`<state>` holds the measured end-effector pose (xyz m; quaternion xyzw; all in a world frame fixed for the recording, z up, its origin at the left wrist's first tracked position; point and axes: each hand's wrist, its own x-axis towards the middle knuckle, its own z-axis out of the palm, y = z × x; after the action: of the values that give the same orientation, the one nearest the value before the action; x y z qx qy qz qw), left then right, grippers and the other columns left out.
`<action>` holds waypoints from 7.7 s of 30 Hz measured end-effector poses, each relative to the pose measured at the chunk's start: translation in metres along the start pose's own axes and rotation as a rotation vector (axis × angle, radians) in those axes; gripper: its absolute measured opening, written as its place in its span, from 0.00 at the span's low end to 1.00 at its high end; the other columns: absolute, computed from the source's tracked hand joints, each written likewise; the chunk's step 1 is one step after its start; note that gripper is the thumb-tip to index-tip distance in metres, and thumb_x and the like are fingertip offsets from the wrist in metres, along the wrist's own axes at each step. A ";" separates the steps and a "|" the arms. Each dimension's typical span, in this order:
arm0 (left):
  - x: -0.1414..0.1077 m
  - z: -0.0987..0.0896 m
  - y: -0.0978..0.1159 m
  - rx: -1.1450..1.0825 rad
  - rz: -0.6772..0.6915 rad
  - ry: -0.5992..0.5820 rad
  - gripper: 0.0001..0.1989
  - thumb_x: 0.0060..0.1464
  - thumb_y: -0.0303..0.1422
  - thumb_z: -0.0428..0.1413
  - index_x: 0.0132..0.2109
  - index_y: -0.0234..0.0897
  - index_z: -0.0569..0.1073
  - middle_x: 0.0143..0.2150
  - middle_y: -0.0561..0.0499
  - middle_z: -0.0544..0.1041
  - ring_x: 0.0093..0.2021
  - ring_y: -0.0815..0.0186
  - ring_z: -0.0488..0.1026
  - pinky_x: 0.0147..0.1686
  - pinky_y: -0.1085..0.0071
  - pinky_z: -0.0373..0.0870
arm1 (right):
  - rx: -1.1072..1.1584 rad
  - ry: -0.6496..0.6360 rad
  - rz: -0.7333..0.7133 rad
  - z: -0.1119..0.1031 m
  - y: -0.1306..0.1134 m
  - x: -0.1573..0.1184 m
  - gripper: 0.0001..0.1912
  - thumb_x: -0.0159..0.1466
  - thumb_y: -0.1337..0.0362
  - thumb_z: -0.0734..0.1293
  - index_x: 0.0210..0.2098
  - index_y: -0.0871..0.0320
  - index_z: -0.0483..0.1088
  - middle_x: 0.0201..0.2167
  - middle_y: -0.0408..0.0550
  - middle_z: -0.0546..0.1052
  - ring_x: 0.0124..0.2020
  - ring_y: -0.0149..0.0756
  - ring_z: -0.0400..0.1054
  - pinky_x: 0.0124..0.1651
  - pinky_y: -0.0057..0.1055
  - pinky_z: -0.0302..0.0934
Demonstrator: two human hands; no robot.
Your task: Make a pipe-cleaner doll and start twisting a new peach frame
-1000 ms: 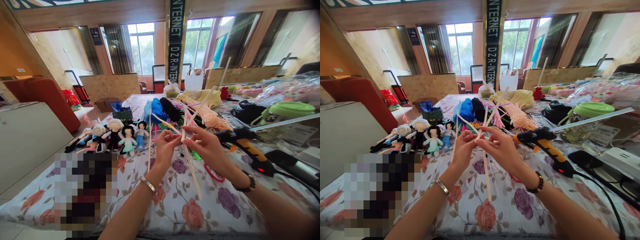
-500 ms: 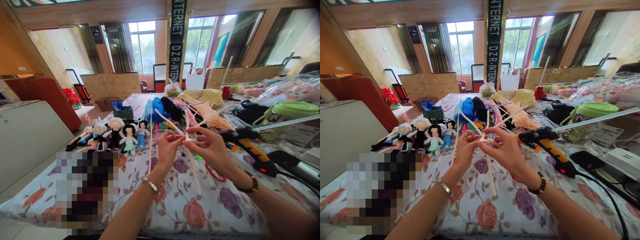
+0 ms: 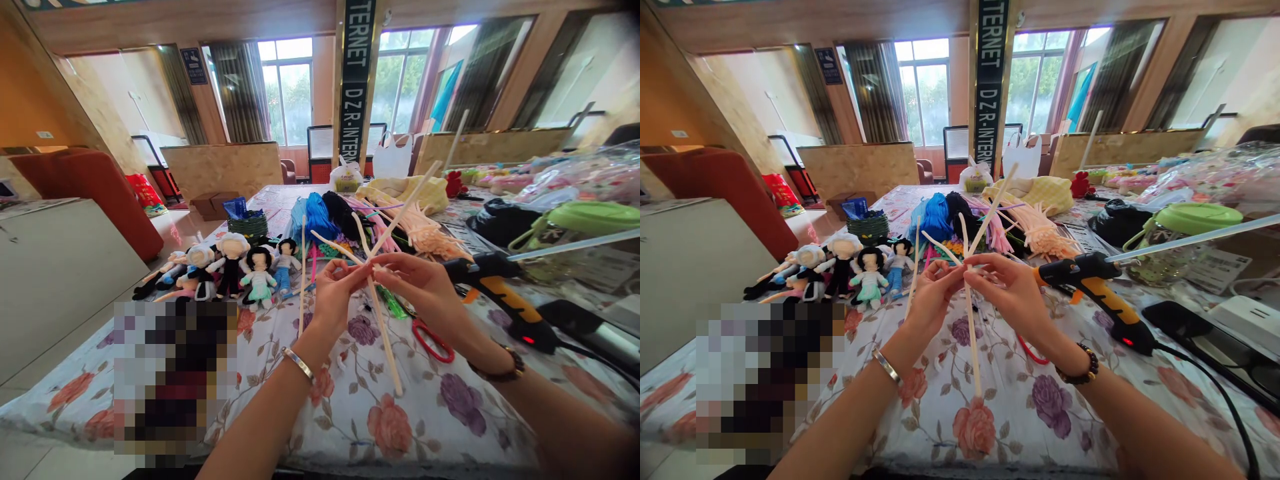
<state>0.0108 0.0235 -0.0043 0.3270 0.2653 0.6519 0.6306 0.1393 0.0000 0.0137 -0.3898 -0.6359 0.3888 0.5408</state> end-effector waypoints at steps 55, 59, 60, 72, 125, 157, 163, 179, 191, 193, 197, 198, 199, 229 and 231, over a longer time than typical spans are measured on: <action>0.000 0.000 -0.001 -0.119 -0.184 -0.056 0.15 0.35 0.24 0.66 0.24 0.33 0.65 0.23 0.56 0.73 0.25 0.75 0.72 0.33 0.78 0.70 | -0.047 -0.043 0.131 -0.017 0.006 0.009 0.17 0.49 0.49 0.72 0.29 0.57 0.75 0.27 0.45 0.76 0.28 0.31 0.67 0.32 0.28 0.63; -0.001 0.000 0.000 -0.110 -0.175 -0.039 0.16 0.35 0.24 0.66 0.24 0.33 0.64 0.23 0.56 0.74 0.25 0.75 0.72 0.32 0.79 0.69 | -0.129 -0.022 0.060 -0.015 0.007 0.010 0.17 0.50 0.49 0.71 0.29 0.56 0.76 0.26 0.45 0.76 0.27 0.32 0.67 0.30 0.29 0.61; 0.000 0.000 -0.001 -0.106 -0.174 -0.034 0.16 0.34 0.24 0.66 0.24 0.34 0.64 0.24 0.56 0.74 0.25 0.75 0.72 0.32 0.79 0.69 | -0.150 -0.025 0.047 -0.015 0.007 0.010 0.17 0.51 0.49 0.70 0.30 0.56 0.77 0.26 0.45 0.76 0.27 0.32 0.67 0.30 0.29 0.61; -0.001 0.000 -0.003 -0.061 -0.143 -0.085 0.18 0.33 0.26 0.67 0.26 0.34 0.63 0.22 0.57 0.73 0.24 0.74 0.73 0.33 0.77 0.70 | -0.088 -0.053 0.090 -0.018 0.001 0.010 0.18 0.48 0.48 0.72 0.30 0.55 0.74 0.27 0.46 0.76 0.27 0.33 0.68 0.31 0.30 0.65; -0.008 0.001 0.001 0.039 -0.135 -0.128 0.22 0.28 0.26 0.69 0.26 0.35 0.62 0.23 0.53 0.78 0.23 0.71 0.73 0.28 0.76 0.68 | 0.435 -0.256 0.554 -0.021 0.012 0.018 0.08 0.47 0.67 0.74 0.26 0.58 0.72 0.23 0.37 0.68 0.22 0.20 0.58 0.23 0.22 0.48; -0.004 -0.005 0.006 0.069 -0.197 -0.144 0.19 0.32 0.25 0.68 0.32 0.34 0.68 0.26 0.53 0.77 0.25 0.72 0.74 0.32 0.75 0.70 | 0.090 -0.286 0.310 -0.022 0.007 0.015 0.17 0.51 0.52 0.71 0.29 0.60 0.73 0.20 0.39 0.65 0.21 0.24 0.55 0.24 0.27 0.46; -0.005 -0.006 0.007 0.090 -0.191 -0.166 0.19 0.33 0.26 0.68 0.32 0.35 0.66 0.27 0.51 0.78 0.26 0.71 0.75 0.32 0.75 0.70 | 0.045 -0.329 0.274 -0.025 0.009 0.010 0.18 0.54 0.49 0.69 0.28 0.60 0.71 0.19 0.39 0.63 0.20 0.24 0.53 0.23 0.27 0.43; -0.003 -0.009 0.001 0.110 -0.184 -0.162 0.24 0.30 0.23 0.68 0.34 0.36 0.64 0.28 0.50 0.79 0.26 0.68 0.76 0.33 0.72 0.70 | 0.184 -0.171 0.271 -0.012 0.023 0.004 0.14 0.54 0.52 0.69 0.28 0.58 0.72 0.19 0.39 0.63 0.20 0.24 0.51 0.23 0.27 0.43; -0.005 -0.006 -0.001 0.111 -0.218 -0.144 0.23 0.29 0.24 0.68 0.32 0.36 0.64 0.28 0.51 0.79 0.28 0.67 0.76 0.37 0.70 0.69 | 0.162 -0.130 0.262 -0.011 0.022 0.003 0.17 0.54 0.50 0.68 0.31 0.59 0.72 0.19 0.39 0.62 0.19 0.25 0.50 0.22 0.27 0.42; -0.005 -0.006 -0.002 0.107 -0.224 -0.134 0.23 0.29 0.25 0.69 0.32 0.35 0.64 0.27 0.50 0.79 0.27 0.68 0.76 0.36 0.71 0.70 | 0.189 -0.126 0.271 -0.011 0.022 0.001 0.16 0.54 0.52 0.68 0.32 0.58 0.73 0.19 0.39 0.63 0.19 0.25 0.51 0.22 0.26 0.43; -0.006 -0.005 -0.003 0.130 -0.233 -0.139 0.23 0.30 0.25 0.69 0.32 0.34 0.65 0.28 0.49 0.79 0.26 0.69 0.76 0.33 0.72 0.70 | 0.302 -0.128 0.333 -0.010 0.025 -0.002 0.13 0.53 0.55 0.70 0.32 0.58 0.73 0.18 0.39 0.65 0.19 0.24 0.51 0.22 0.25 0.44; -0.006 -0.005 -0.003 0.139 -0.239 -0.142 0.23 0.30 0.25 0.69 0.33 0.34 0.65 0.27 0.49 0.79 0.25 0.68 0.76 0.33 0.72 0.71 | 0.332 -0.136 0.355 -0.010 0.026 -0.002 0.12 0.53 0.56 0.70 0.32 0.58 0.73 0.18 0.39 0.65 0.19 0.24 0.51 0.21 0.25 0.44; -0.006 -0.004 -0.003 0.150 -0.247 -0.148 0.23 0.30 0.25 0.69 0.33 0.34 0.65 0.27 0.50 0.79 0.25 0.68 0.76 0.33 0.72 0.71 | 0.365 -0.148 0.381 -0.010 0.026 -0.002 0.11 0.53 0.57 0.70 0.32 0.58 0.73 0.18 0.39 0.65 0.18 0.24 0.51 0.21 0.25 0.45; -0.006 -0.001 -0.005 0.217 -0.387 -0.154 0.11 0.37 0.19 0.62 0.29 0.33 0.69 0.26 0.54 0.75 0.25 0.73 0.73 0.30 0.78 0.70 | 0.437 -0.277 0.428 -0.023 0.036 0.001 0.05 0.55 0.62 0.68 0.27 0.58 0.70 0.21 0.39 0.69 0.19 0.24 0.60 0.22 0.23 0.55; -0.008 0.000 -0.005 0.212 -0.399 -0.180 0.10 0.38 0.19 0.61 0.29 0.32 0.69 0.27 0.53 0.76 0.25 0.73 0.73 0.31 0.78 0.70 | 0.374 -0.282 0.409 -0.026 0.039 0.002 0.08 0.56 0.59 0.67 0.26 0.58 0.69 0.19 0.39 0.69 0.18 0.24 0.60 0.22 0.24 0.54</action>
<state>0.0143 0.0162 -0.0085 0.3891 0.3344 0.4511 0.7302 0.1677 0.0186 -0.0182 -0.3455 -0.5307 0.6500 0.4201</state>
